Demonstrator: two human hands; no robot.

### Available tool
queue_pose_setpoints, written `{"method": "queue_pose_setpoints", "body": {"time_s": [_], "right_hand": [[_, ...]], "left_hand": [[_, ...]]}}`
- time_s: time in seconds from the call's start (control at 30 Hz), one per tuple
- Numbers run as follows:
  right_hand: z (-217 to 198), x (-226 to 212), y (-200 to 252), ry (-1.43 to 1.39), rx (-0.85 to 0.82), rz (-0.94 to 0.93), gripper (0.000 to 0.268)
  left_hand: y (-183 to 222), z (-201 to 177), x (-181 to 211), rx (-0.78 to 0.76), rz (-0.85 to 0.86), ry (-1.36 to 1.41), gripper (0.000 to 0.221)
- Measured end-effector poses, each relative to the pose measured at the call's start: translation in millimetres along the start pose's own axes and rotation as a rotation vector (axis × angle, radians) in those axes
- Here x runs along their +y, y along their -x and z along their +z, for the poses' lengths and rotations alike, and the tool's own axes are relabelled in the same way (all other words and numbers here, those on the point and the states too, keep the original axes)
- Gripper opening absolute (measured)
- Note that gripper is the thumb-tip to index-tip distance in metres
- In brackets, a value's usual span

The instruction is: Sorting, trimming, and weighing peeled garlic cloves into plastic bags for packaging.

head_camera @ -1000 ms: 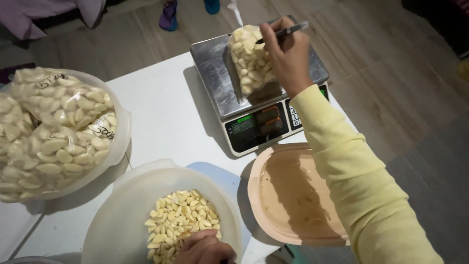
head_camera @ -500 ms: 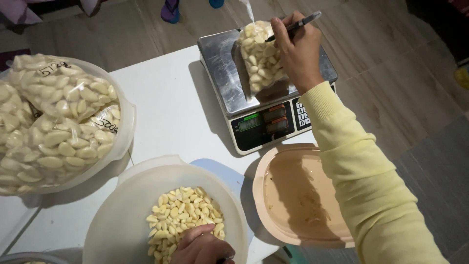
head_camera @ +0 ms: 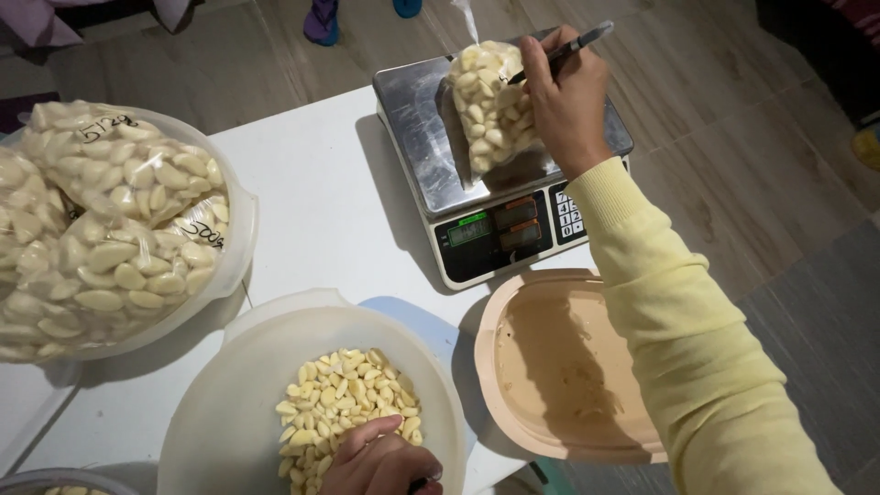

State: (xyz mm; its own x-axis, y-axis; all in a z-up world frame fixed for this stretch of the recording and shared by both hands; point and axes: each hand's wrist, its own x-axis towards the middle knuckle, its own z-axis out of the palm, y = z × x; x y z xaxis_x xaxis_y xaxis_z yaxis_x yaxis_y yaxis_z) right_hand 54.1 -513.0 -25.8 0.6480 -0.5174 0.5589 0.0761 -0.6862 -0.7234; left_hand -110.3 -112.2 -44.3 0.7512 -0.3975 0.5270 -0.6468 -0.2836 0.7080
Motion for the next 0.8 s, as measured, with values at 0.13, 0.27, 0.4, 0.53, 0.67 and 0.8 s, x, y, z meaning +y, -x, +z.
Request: {"method": "queue_pose_setpoints", "body": {"time_s": [0.13, 0.27, 0.4, 0.53, 0.67, 0.8], "right_hand": [[-0.4, -2.6, 1.9, 0.026, -0.001, -0.059, 0.030], [0.5, -10.8, -0.4, -0.035, -0.008, -0.031, 0.028], [2.0, -8.4, -2.6, -0.033, 0.011, -0.006, 0.028], [3.8, -0.8, -4.8, -0.016, 0.008, -0.006, 0.029], [3.2, 10.9, -10.0, -0.046, 0.018, 0.031, 0.025], [-2.2, 6.5, -9.2, -0.142, 0.065, 0.061, 0.029]], "left_hand": [[2.8, -1.4, -5.7, -0.030, 0.039, 0.001, 0.010], [5.8, -0.1, -9.4, -0.039, 0.063, -0.018, 0.008], [5.3, 1.8, -9.8, -0.010, 0.055, -0.015, 0.010], [4.0, -1.4, -9.1, -0.041, 0.030, -0.007, 0.010], [1.4, 0.1, -6.5, -0.007, 0.050, -0.018, 0.009], [2.7, 0.8, -10.2, -0.006, 0.079, -0.013, 0.009]]}}
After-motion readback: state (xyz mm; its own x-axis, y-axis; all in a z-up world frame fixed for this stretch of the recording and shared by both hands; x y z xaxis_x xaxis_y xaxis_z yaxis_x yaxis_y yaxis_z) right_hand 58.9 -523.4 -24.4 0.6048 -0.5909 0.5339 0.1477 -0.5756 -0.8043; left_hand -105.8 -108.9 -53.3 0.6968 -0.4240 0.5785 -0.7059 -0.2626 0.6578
